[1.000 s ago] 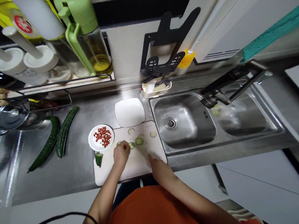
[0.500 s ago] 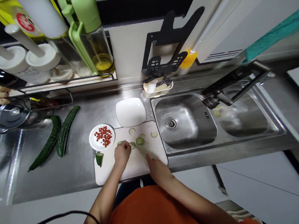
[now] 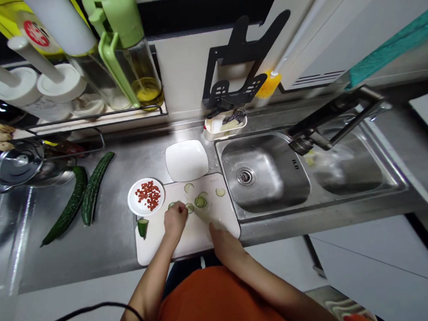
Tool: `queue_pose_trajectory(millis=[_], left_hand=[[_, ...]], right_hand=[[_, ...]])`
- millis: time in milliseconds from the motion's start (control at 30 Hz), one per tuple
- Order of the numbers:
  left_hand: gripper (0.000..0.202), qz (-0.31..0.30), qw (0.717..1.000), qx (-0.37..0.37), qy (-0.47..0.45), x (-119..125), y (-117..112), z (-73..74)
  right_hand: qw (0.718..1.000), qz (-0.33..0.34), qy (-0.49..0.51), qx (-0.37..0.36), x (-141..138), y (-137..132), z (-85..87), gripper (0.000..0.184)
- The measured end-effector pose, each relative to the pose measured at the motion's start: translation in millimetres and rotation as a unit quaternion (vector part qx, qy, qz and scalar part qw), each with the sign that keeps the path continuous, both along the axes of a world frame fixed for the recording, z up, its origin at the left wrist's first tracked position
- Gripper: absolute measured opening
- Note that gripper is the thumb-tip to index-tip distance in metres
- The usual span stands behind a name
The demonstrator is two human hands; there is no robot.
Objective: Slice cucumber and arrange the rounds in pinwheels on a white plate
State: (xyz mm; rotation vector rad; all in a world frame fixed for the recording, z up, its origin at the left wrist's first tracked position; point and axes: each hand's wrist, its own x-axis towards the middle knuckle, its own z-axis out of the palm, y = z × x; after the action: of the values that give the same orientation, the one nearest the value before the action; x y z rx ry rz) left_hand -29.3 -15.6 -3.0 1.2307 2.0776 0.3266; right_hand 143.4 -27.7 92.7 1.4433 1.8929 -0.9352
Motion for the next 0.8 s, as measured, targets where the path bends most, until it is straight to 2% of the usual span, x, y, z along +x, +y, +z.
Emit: queue_pose_trajectory(millis=[300,467,667,800], left_hand=[[0.006,-0.012,1.000,0.024,-0.009,3,2,2.6],[0.017,0.016,1.000,0.009,-0.011,7,8,3.4],[0.013,-0.035,0.999,0.031,0.001,7,10,4.7],[0.014,-0.038,0.998,0.040,-0.005,2,6,8.4]], right_hand=[[0.997,-0.046,0.007,-0.055,26,-10,3.4,0.056],[0.997,-0.049,0.005,-0.054,32,-12,-1.2,0.056],[0.998,-0.046,0.009,-0.044,34,-14,-4.8,0.054],[0.998,-0.042,0.010,-0.036,36,-16,-8.8,0.056]])
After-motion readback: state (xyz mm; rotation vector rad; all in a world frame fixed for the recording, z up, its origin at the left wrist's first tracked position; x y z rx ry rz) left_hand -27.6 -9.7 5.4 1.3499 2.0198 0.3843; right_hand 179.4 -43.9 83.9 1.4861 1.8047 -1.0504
